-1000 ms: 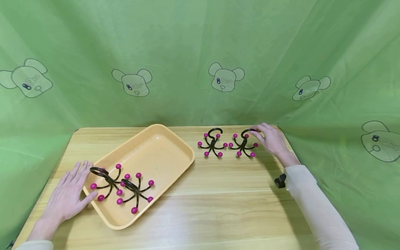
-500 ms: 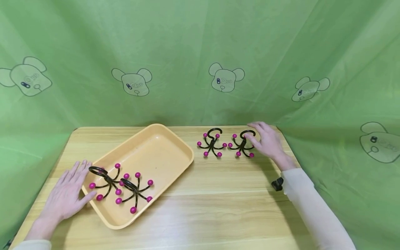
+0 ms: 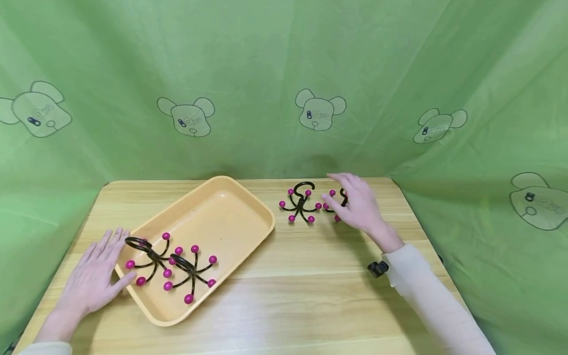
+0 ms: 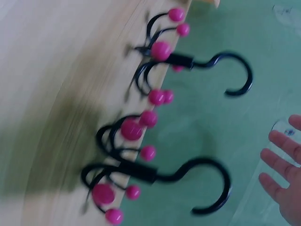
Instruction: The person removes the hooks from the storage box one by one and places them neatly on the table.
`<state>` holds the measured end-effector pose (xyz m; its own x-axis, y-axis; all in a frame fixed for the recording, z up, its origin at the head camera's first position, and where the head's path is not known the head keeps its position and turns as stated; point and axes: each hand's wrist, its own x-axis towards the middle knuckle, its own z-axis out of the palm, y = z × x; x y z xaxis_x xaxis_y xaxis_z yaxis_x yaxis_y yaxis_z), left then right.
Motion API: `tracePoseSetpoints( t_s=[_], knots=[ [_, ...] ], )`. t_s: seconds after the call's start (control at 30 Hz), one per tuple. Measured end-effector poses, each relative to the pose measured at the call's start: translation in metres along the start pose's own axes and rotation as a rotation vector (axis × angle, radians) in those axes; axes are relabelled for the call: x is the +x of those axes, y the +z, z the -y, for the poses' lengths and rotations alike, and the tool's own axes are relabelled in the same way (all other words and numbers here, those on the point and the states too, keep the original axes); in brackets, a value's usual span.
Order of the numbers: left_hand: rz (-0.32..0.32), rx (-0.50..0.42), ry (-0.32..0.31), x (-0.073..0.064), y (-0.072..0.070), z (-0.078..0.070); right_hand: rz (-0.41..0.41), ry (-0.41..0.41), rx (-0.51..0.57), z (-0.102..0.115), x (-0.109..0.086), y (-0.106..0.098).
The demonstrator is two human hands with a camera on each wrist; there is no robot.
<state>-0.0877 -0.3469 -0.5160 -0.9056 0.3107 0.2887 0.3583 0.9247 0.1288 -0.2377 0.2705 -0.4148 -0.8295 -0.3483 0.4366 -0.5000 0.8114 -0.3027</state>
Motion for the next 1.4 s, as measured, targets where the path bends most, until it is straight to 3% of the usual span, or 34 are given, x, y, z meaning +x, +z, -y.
tracePoseSetpoints(
  t_s=[0.33, 1.07, 1.4],
  knots=[
    [0.004, -0.004, -0.002, -0.001, 0.0, 0.0, 0.02, -0.044, 0.02, 0.048, -0.001, 0.008],
    [-0.004, -0.004, 0.001, -0.002, 0.0, 0.0, 0.041, -0.215, 0.106, 0.13, -0.014, 0.065],
    [0.009, -0.001, -0.004, -0.001, -0.001, 0.0, 0.079, -0.315, 0.072, 0.167, -0.012, 0.081]
  ],
)
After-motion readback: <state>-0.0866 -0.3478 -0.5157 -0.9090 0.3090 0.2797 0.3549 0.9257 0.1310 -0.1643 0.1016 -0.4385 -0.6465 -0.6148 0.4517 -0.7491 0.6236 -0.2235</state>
